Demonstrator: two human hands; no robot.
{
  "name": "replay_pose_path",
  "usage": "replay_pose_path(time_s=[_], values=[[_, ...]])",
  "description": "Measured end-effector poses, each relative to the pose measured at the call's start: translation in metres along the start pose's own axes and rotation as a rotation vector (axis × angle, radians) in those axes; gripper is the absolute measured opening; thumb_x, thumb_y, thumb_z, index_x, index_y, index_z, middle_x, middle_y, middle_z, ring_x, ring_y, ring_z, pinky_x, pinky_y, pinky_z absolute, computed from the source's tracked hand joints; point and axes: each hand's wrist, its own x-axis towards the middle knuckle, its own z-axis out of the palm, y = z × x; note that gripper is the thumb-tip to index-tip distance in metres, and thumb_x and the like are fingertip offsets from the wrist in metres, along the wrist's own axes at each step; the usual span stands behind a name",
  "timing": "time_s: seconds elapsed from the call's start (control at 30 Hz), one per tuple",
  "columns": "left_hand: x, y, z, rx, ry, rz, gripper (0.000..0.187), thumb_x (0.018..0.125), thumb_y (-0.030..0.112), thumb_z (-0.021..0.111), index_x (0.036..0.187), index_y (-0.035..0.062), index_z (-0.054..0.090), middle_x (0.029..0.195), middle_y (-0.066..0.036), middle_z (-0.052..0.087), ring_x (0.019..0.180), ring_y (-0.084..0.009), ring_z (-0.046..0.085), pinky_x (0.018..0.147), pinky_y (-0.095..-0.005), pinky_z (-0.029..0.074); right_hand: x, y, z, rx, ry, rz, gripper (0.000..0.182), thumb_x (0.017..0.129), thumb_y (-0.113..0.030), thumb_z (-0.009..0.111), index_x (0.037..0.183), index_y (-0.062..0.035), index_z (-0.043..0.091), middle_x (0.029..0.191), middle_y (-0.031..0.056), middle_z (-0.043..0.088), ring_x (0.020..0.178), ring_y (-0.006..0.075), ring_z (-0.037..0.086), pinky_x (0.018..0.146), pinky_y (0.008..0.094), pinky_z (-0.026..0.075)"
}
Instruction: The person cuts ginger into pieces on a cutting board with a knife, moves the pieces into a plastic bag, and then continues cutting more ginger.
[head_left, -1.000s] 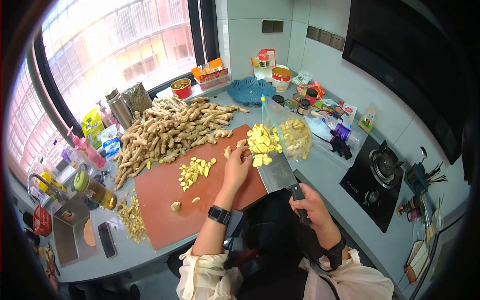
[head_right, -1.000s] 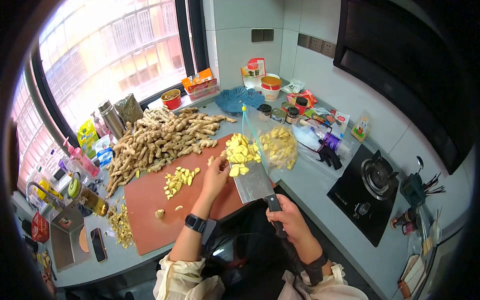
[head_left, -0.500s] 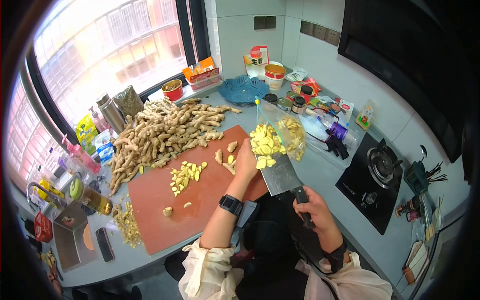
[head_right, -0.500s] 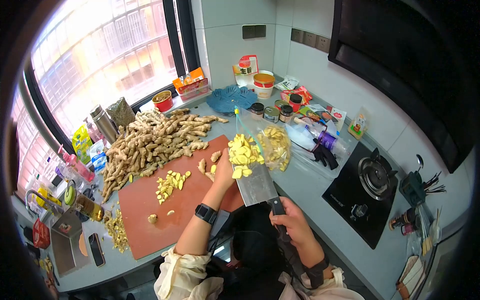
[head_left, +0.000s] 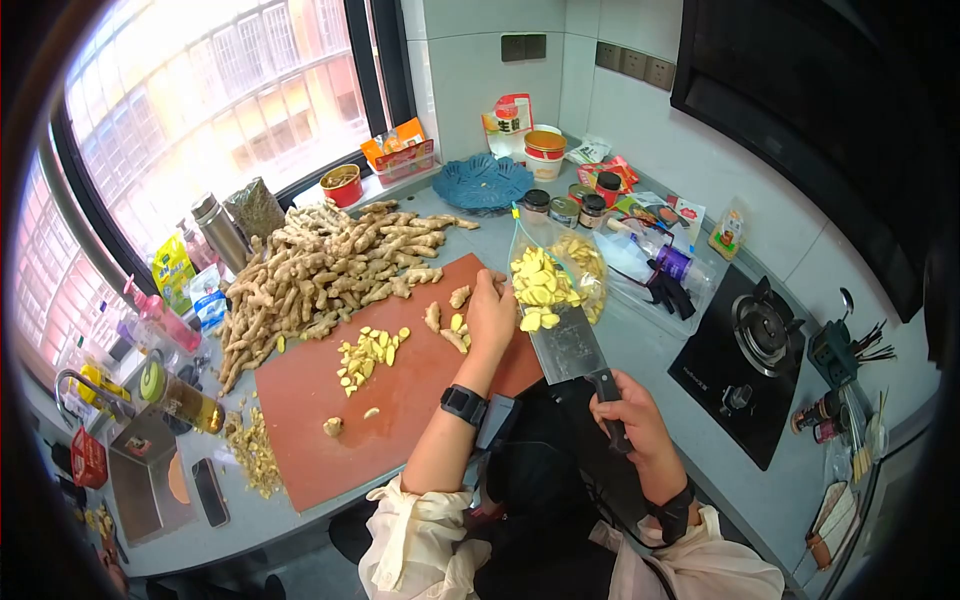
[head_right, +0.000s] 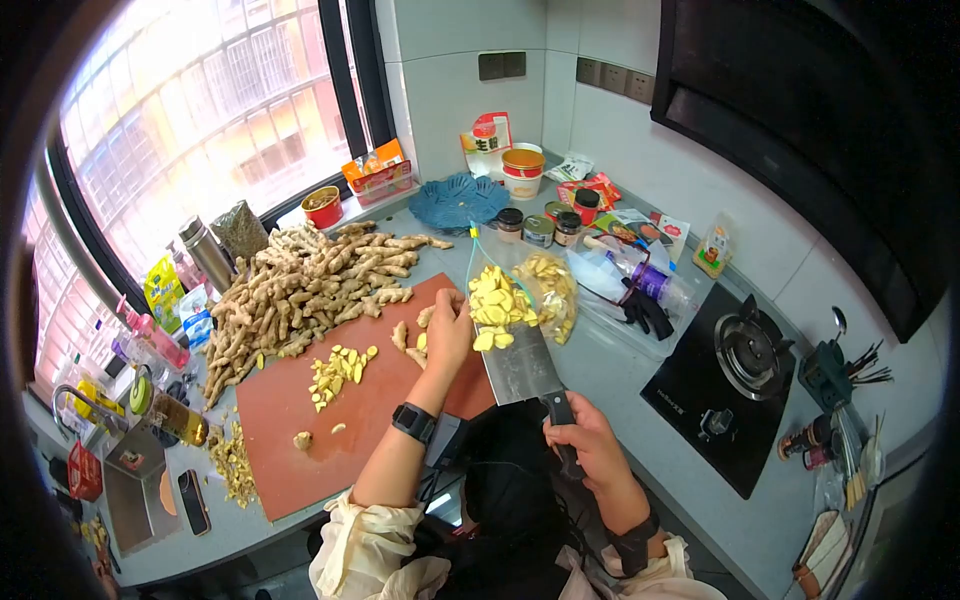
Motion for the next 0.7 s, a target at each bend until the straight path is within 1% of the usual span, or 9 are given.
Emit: replay_pose_path(time_s=[0.07,0.13,0.33,0.43,0.5,0.57,0.6,0.63,0.7], values=[[0.001,0.003,0.000,-0.025,-0.011,-0.021,0.019,0.096,0.016,0.065,0.104,0.0032,0.053,0.079,-0.011,0.063,0.071,-0.0234,0.062,0.066,-0.0370,0.049,0.001,0.000,-0.002,0.002,0.003,-0.001,0.033,0.083,-0.007,0.065,0.114,0.0000,0.055,0.085,0.0038,0.061,0.069,0.0089,0.056,0.061,0.0212,0.043],[0.000,0.006,-0.001,-0.023,-0.009,-0.008,0.017,0.097,0.015,0.065,0.101,0.0033,0.054,0.075,-0.008,0.061,0.067,-0.0185,0.059,0.062,-0.0343,0.047,0.004,0.000,-0.004,0.000,0.005,0.001,0.032,0.084,-0.008,0.065,0.114,-0.0004,0.056,0.084,0.0031,0.061,0.069,0.0084,0.056,0.061,0.0208,0.042],[-0.005,0.003,-0.004,-0.113,-0.022,-0.044,0.014,0.095,0.011,0.067,0.095,0.0030,0.055,0.072,-0.002,0.057,0.065,-0.0092,0.054,0.059,-0.0284,0.044,0.031,-0.010,-0.003,0.044,0.024,0.056,0.030,0.086,-0.008,0.063,0.115,-0.0005,0.056,0.082,0.0037,0.061,0.063,0.0086,0.055,0.057,0.0220,0.041],[-0.005,-0.001,-0.006,-0.140,-0.031,-0.056,0.013,0.095,0.010,0.067,0.095,0.0028,0.056,0.072,0.000,0.057,0.066,-0.0080,0.054,0.059,-0.0266,0.044,0.057,-0.014,0.001,0.169,0.001,0.018,0.028,0.087,-0.008,0.062,0.113,-0.0008,0.056,0.081,0.0050,0.061,0.059,0.0097,0.054,0.055,0.0232,0.042],[-0.005,0.000,-0.010,-0.131,-0.025,-0.043,0.013,0.094,0.010,0.067,0.095,0.0028,0.056,0.072,-0.001,0.057,0.066,-0.0081,0.054,0.060,-0.0265,0.044,0.072,-0.026,0.008,0.180,-0.027,-0.012,0.028,0.088,-0.008,0.061,0.114,-0.0010,0.056,0.083,0.0058,0.061,0.062,0.0101,0.054,0.054,0.0236,0.042],[-0.006,0.001,-0.012,-0.123,-0.022,-0.031,0.013,0.094,0.009,0.067,0.096,0.0027,0.057,0.072,-0.001,0.057,0.066,-0.0082,0.054,0.060,-0.0264,0.044,0.082,-0.034,0.016,0.281,0.002,-0.063,0.030,0.091,-0.011,0.060,0.116,0.0006,0.053,0.085,0.0095,0.060,0.058,0.0116,0.053,0.053,0.0253,0.042],[-0.005,0.001,-0.013,-0.124,-0.027,-0.035,0.013,0.094,0.009,0.067,0.096,0.0027,0.057,0.072,-0.001,0.057,0.066,-0.0082,0.054,0.060,-0.0264,0.044,0.086,-0.033,0.016,0.290,0.000,-0.057,0.034,0.093,-0.016,0.061,0.122,-0.0001,0.052,0.086,0.0094,0.060,0.059,0.0113,0.053,0.053,0.0252,0.041],[-0.004,0.002,-0.013,-0.127,-0.033,-0.038,0.013,0.094,0.009,0.068,0.096,0.0026,0.057,0.073,-0.001,0.057,0.066,-0.0082,0.054,0.060,-0.0264,0.045,0.084,-0.034,0.018,0.289,-0.001,-0.058,0.034,0.093,-0.016,0.061,0.122,-0.0001,0.052,0.086,0.0094,0.060,0.059,0.0113,0.053,0.053,0.0252,0.041],[-0.004,0.005,-0.015,-0.146,-0.037,-0.040,0.013,0.093,0.009,0.068,0.096,0.0024,0.057,0.073,-0.001,0.057,0.066,-0.0082,0.054,0.060,-0.0263,0.044,0.079,-0.041,0.025,0.207,0.017,-0.036,0.044,0.094,-0.019,0.061,0.132,0.0000,0.050,0.087,0.0091,0.061,0.060,0.0114,0.055,0.053,0.0248,0.040]])
